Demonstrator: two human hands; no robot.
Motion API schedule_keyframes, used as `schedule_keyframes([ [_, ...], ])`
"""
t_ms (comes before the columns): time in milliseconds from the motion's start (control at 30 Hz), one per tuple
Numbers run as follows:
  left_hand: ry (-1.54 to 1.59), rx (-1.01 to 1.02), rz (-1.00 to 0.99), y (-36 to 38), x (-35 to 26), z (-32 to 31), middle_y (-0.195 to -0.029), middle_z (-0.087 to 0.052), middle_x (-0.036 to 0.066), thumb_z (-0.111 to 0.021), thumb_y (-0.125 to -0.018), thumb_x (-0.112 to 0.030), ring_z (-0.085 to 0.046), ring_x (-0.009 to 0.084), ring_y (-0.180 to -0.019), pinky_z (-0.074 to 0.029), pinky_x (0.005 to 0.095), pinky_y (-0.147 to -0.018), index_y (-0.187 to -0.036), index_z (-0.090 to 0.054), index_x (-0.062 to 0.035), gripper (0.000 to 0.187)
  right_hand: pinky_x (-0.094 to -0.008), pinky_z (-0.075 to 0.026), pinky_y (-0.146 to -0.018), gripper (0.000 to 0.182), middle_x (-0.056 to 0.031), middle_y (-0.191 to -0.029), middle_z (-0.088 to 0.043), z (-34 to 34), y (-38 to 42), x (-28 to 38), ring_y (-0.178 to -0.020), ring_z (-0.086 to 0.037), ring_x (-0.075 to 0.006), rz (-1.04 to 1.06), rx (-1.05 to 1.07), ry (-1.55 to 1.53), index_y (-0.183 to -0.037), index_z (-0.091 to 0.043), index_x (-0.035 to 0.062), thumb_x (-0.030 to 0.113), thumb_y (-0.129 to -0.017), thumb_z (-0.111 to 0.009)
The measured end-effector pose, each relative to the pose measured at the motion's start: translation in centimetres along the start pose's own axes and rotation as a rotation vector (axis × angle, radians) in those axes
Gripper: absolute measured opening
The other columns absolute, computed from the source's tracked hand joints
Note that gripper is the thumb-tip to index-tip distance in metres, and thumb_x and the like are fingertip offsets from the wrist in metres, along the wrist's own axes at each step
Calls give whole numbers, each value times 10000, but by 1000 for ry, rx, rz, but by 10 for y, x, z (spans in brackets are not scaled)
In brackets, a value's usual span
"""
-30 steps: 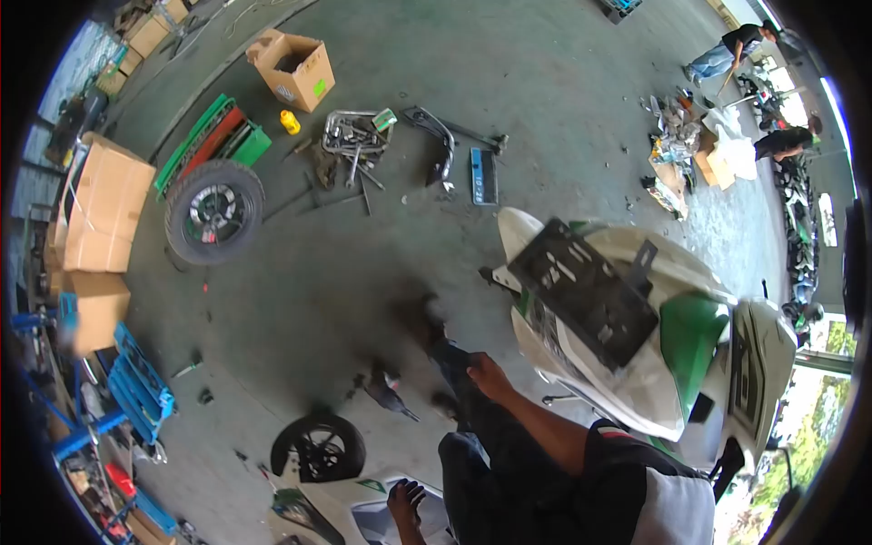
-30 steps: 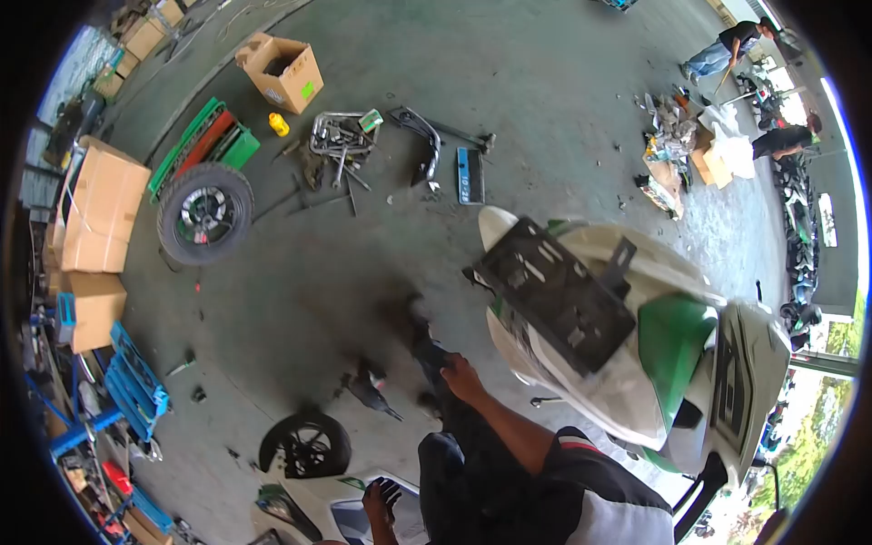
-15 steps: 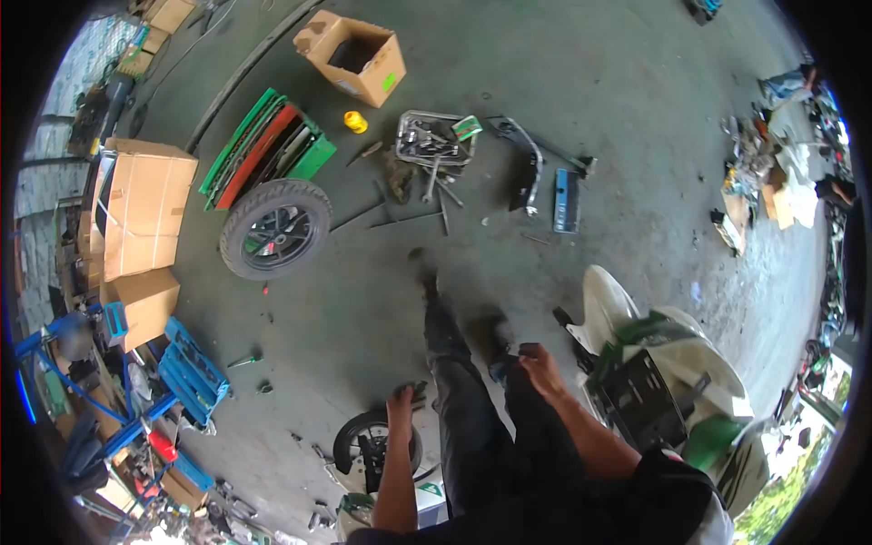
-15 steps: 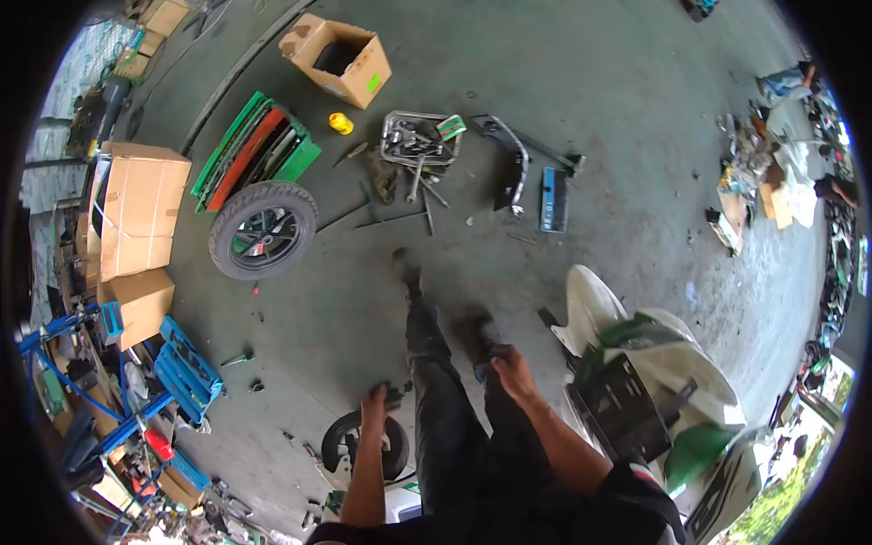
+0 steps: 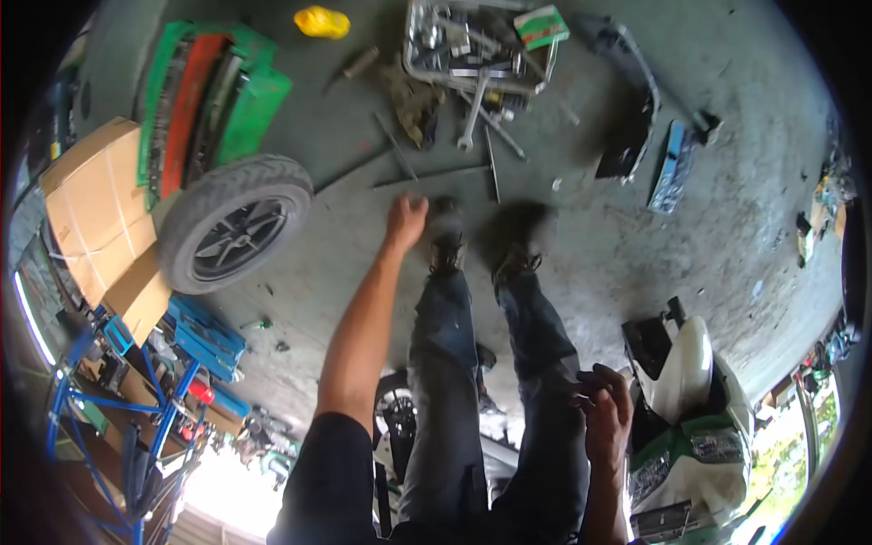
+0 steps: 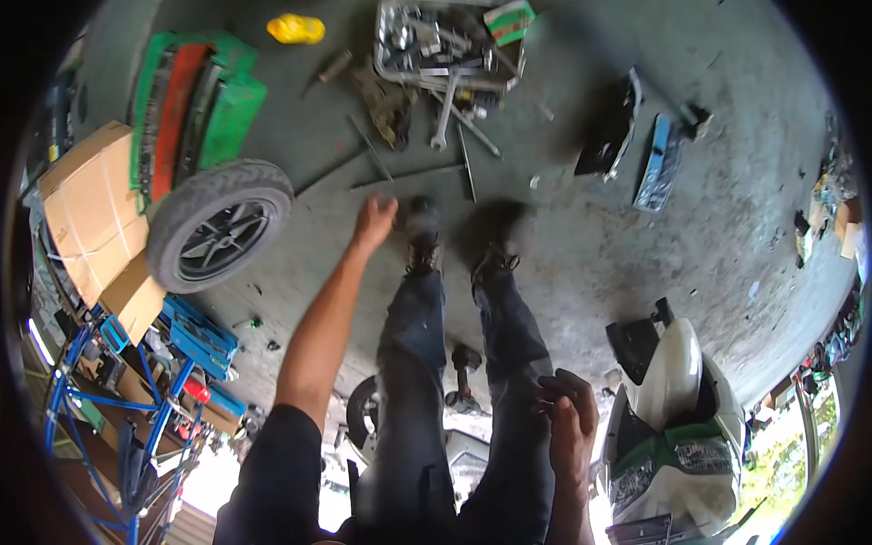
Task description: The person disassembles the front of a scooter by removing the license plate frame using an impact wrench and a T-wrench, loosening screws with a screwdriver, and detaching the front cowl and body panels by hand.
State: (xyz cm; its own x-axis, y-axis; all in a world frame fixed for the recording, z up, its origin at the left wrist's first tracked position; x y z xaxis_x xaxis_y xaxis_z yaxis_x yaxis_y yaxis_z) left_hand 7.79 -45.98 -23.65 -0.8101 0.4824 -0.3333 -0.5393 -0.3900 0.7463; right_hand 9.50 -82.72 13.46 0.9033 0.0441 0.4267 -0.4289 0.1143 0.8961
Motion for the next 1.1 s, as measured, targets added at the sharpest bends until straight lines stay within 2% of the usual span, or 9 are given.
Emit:
schedule_keyframes([
  [167,-51,77,234,-112,27,-50,-1271,-552,350,-632,-883,-403,-523,456,-1229,-413,477,-1046,-1244,-538,132,653,-390,-550,-814,549,-197,-1136,-626,21,-22,-14,-983,-667,-291,-130,-140,-131,-1314,-456,-41,346,-951,-596],
  [300,268,159,321,-118,53,-60,-1234,-594,184,-712,-848,-404,-592,233,-1061,-497,407,-876,-1344,-492,65,717,-343,-497,-918,479,-164,-1191,-636,36,0,-19,-1100,-630,-247,-253,-167,-119,-1346,-481,-21,289,-986,-544],
  [400,45,-74,-100,-65,19,-5,-862,-669,157,-647,-935,-312,-646,260,-831,-480,386,-747,-1003,-659,89,407,-330,-483,-947,410,-132,-1217,-629,34,21,12,-1129,-609,-203,-191,-88,-205,-1348,-488,-14,189,-995,-535],
  [433,-171,-100,-163,-81,25,-11,-1018,-670,246,-616,-942,-401,-651,374,-917,-483,459,-813,-1109,-621,100,529,-332,-485,-944,390,-127,-1216,-628,30,24,8,-1126,-609,-198,-189,-67,-306,-1345,-491,-14,159,-997,-530],
  [700,-6,264,-396,252,-167,149,-877,-623,218,-689,-867,-268,-620,385,-850,-485,481,-804,-939,-599,95,380,-377,-448,-991,487,-113,-1252,-604,-23,92,-52,-1160,-580,-234,-245,269,-826,-1323,-513,6,372,-1001,-534],
  [800,211,543,-473,381,-259,184,-695,-576,78,-678,-858,-206,-572,227,-609,-461,379,-594,-826,-570,-9,227,-403,-401,-1050,538,-123,-1341,-554,-34,111,-31,-1233,-526,-253,-143,476,-1136,-1327,-502,-2,421,-996,-521],
  [833,29,599,-651,423,-294,198,-919,-672,101,-629,-945,-254,-585,155,-769,-482,332,-684,-1075,-639,-23,265,-413,-381,-1073,556,-128,-1386,-523,-36,122,-15,-1265,-499,-258,-108,522,-1236,-1334,-492,-9,430,-994,-515],
  [933,335,713,-623,504,-340,205,-599,-471,-8,-736,-882,-264,-376,77,-536,-330,284,-471,-759,-511,-110,300,-419,-392,-1072,555,-180,-1409,-505,-13,175,68,-1305,-462,-284,-87,548,-1599,-1394,-417,-40,351,-1005,-482],
  [1100,477,1133,-442,609,-424,254,-656,-496,11,-735,-885,-243,-431,126,-514,-375,295,-478,-804,-580,-121,213,-405,-447,-995,423,-152,-1274,-599,59,230,137,-1168,-567,-265,513,854,-1868,-1283,-520,-20,289,-994,-508],
])
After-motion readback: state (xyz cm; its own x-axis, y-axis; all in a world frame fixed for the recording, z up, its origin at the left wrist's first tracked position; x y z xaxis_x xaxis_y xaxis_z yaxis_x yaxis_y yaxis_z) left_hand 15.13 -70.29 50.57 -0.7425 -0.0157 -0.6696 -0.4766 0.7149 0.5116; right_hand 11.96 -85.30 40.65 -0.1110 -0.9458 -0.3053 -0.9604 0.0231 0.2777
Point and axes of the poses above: each hand's wrist, its own y-axis away from the middle knuckle, its own z-axis out of the back of the hand, x = y × z, the point moved 2 cm from there along -y, towards the middle knuckle
